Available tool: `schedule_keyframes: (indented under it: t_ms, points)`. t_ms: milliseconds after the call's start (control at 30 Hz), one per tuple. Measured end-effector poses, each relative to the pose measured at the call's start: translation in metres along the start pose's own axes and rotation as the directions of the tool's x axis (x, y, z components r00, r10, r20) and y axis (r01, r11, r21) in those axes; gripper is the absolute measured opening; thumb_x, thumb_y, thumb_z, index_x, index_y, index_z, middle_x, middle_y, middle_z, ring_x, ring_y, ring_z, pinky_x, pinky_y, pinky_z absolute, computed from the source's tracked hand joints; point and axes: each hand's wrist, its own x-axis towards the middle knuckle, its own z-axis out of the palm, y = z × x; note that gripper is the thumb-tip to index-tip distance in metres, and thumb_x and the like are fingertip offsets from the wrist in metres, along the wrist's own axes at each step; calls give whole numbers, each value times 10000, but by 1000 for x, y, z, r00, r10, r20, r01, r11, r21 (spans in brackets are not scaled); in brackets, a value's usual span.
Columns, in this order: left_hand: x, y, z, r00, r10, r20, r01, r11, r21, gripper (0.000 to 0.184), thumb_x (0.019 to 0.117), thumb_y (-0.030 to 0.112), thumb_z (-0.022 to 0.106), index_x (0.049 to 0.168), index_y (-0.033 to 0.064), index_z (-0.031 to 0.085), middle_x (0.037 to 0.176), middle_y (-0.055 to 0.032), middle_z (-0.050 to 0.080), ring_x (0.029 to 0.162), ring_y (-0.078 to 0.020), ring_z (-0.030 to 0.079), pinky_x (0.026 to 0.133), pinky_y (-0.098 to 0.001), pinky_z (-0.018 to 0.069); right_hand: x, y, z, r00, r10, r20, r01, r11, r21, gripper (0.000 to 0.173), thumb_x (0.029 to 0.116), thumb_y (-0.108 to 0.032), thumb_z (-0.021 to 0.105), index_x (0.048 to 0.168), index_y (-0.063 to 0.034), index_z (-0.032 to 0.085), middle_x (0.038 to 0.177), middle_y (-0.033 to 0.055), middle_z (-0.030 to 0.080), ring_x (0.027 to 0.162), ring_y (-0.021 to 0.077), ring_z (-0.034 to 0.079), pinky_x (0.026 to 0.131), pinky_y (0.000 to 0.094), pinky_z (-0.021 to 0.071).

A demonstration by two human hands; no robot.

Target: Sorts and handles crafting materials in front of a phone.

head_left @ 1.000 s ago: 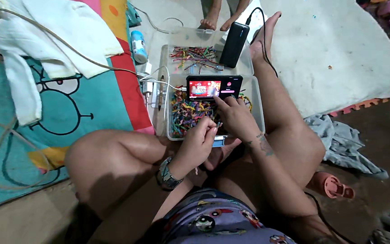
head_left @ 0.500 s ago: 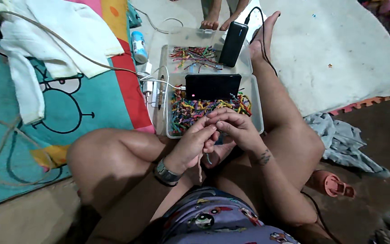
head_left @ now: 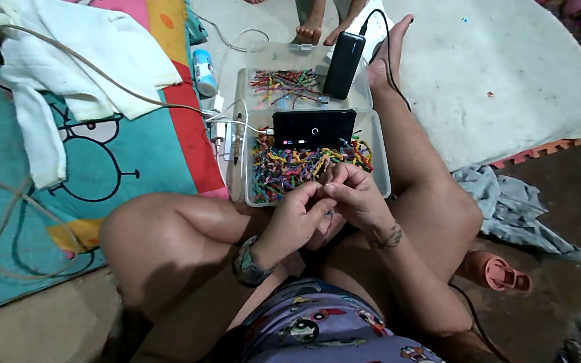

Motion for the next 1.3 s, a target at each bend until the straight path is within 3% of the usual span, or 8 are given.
schedule_keyframes:
  t_ms: [133, 300, 500, 767, 1000, 1100, 1233, 1300]
  points:
    - [0, -4, 0, 993, 107, -49, -96, 977, 188, 166, 1009, 117, 590, 1019, -14, 692, 903, -25, 655, 753, 6, 611, 696, -146, 526, -1, 1, 5, 995, -55, -79, 41, 984, -173, 154, 890, -121, 754, 812, -199, 647, 791, -74, 656, 711, 7, 632, 658, 196, 561]
    - [1, 10, -13, 952, -239, 193, 298, 872, -388, 180, 1042, 39, 487, 1049, 45, 666, 842, 36, 670, 674, -9, 611, 632, -153, 537, 3, -6, -14, 958, 83, 276, -26, 978, -205, 330, 1019, -415, 589, 1114, -150, 761, 1308, -38, 647, 1074, 35, 625, 879, 230, 547]
    - [5, 6, -13, 877, -253, 408, 458, 697, -552, 223, 1047, 78, 442, 983, 106, 655, 791, 53, 628, 647, -2, 576, 596, -141, 502, 3, 3, -16, 969, -3, 248, -12, 998, 61, 95, 917, -298, 755, 905, -213, 795, 968, -62, 752, 941, 44, 692, 893, 254, 568]
    - [3, 3, -4, 994, -95, 56, 99, 992, -82, 84, 982, 114, 661, 966, 43, 704, 787, 68, 661, 653, 42, 587, 618, -124, 504, 0, 2, -8, 997, 56, 53, -61, 993, 105, 54, 855, -248, 808, 848, -207, 774, 843, -47, 731, 811, 56, 698, 835, 278, 594]
    - [0, -4, 3, 996, 64, -68, -44, 965, 259, 187, 979, 167, 659, 921, 1, 722, 835, -15, 651, 693, 31, 577, 652, -121, 491, 1, 5, 4, 987, 105, -123, -86, 985, 151, 169, 818, -117, 816, 741, -200, 692, 757, -28, 695, 690, 42, 660, 669, 219, 570]
    - [3, 9, -6, 986, -164, 19, 163, 986, 32, 129, 1007, 133, 629, 965, 34, 701, 784, 51, 643, 648, 35, 582, 618, -128, 502, 1, 7, 10, 977, 103, -185, -89, 993, 84, 169, 885, -187, 770, 761, -223, 662, 753, -64, 650, 687, 24, 622, 663, 209, 547]
    - [5, 9, -12, 944, -273, 187, 329, 829, -452, 189, 1043, 53, 507, 951, 46, 672, 733, 40, 627, 614, -10, 583, 592, -143, 518, 4, 2, -4, 977, 128, 170, -142, 987, 77, 234, 998, -379, 638, 1032, -179, 755, 1084, -32, 715, 876, 19, 653, 777, 205, 555]
    - [5, 7, -14, 911, -272, 310, 405, 731, -550, 222, 1061, 79, 454, 961, 75, 652, 745, 43, 614, 615, -3, 571, 581, -135, 507, 4, 3, -9, 966, 103, 237, -132, 985, 113, 206, 970, -347, 684, 1005, -171, 786, 1089, -20, 742, 941, 40, 679, 858, 241, 565]
